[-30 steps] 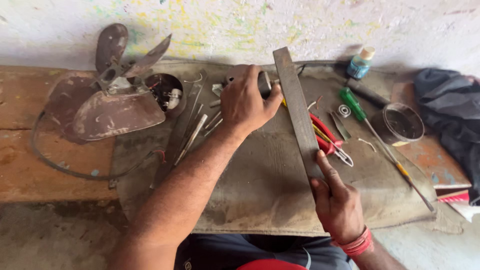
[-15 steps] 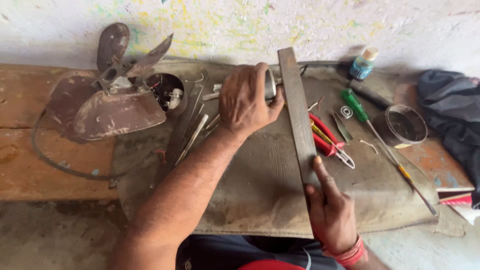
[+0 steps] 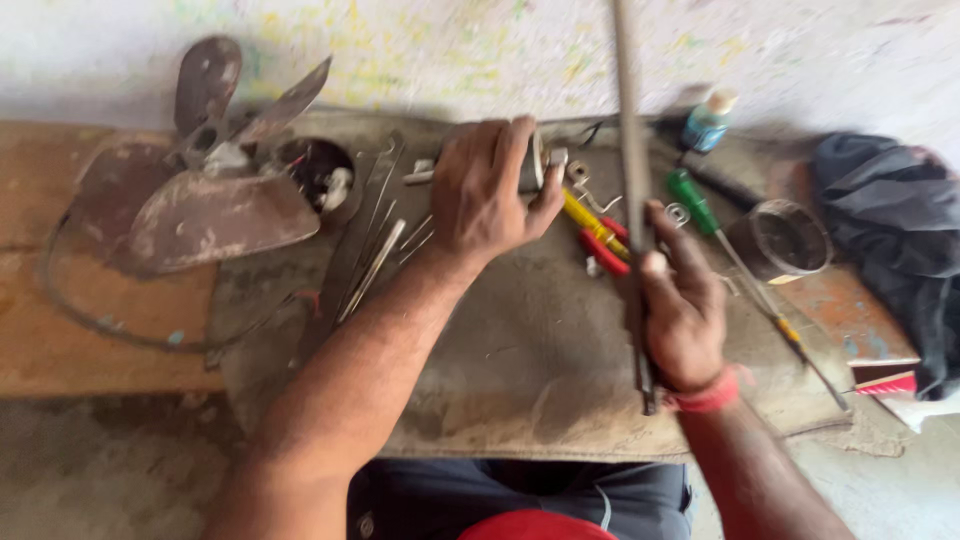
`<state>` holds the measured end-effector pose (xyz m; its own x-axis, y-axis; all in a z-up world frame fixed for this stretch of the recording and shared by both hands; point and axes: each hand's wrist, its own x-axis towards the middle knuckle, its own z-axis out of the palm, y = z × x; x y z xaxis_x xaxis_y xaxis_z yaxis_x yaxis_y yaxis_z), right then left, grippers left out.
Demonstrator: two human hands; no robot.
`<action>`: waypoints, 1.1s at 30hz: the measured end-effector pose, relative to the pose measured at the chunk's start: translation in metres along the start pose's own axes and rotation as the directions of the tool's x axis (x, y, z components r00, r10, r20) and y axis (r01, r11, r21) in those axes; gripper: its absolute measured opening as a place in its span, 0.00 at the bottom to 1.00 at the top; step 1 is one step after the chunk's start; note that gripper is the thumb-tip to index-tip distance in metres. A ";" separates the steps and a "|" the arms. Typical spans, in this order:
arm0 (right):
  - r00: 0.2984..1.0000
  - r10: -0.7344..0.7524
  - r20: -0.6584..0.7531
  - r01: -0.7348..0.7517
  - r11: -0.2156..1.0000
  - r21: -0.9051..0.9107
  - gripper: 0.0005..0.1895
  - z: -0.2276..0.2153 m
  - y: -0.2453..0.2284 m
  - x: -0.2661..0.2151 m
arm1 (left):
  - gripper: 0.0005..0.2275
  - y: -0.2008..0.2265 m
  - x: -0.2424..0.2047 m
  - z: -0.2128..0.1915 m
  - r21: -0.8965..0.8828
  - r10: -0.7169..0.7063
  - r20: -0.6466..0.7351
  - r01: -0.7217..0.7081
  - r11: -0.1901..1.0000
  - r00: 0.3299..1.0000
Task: The person holds a small cylindrical metal part on a workbench and repeatedly files its surface with a metal file. The person rotates the part to work on different sides and continues filing throughout the clip.
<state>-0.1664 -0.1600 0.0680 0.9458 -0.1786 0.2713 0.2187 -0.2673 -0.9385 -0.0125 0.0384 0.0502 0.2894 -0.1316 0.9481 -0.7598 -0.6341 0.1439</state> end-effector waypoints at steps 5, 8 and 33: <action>0.989 -0.145 0.015 0.144 0.951 -0.272 0.30 -0.032 0.019 -0.035 | 0.18 0.005 0.002 0.000 -0.068 -0.262 0.166 0.277 0.959 0.951; 0.989 -0.131 0.070 0.148 0.911 -0.385 0.29 -0.040 0.025 -0.053 | 0.18 0.005 0.003 0.001 -0.063 -0.427 0.362 0.479 0.876 0.829; 0.906 -0.389 0.166 0.413 0.727 -0.548 0.26 0.030 0.007 0.026 | 0.17 0.005 -0.001 0.007 -0.074 -0.475 0.404 0.545 0.835 0.782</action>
<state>-0.1328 -0.1385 0.0617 0.8116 0.0995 0.5756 0.4181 -0.7872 -0.4534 -0.0131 0.0303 0.0477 0.8221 -0.1097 0.5587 -0.5198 -0.5450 0.6579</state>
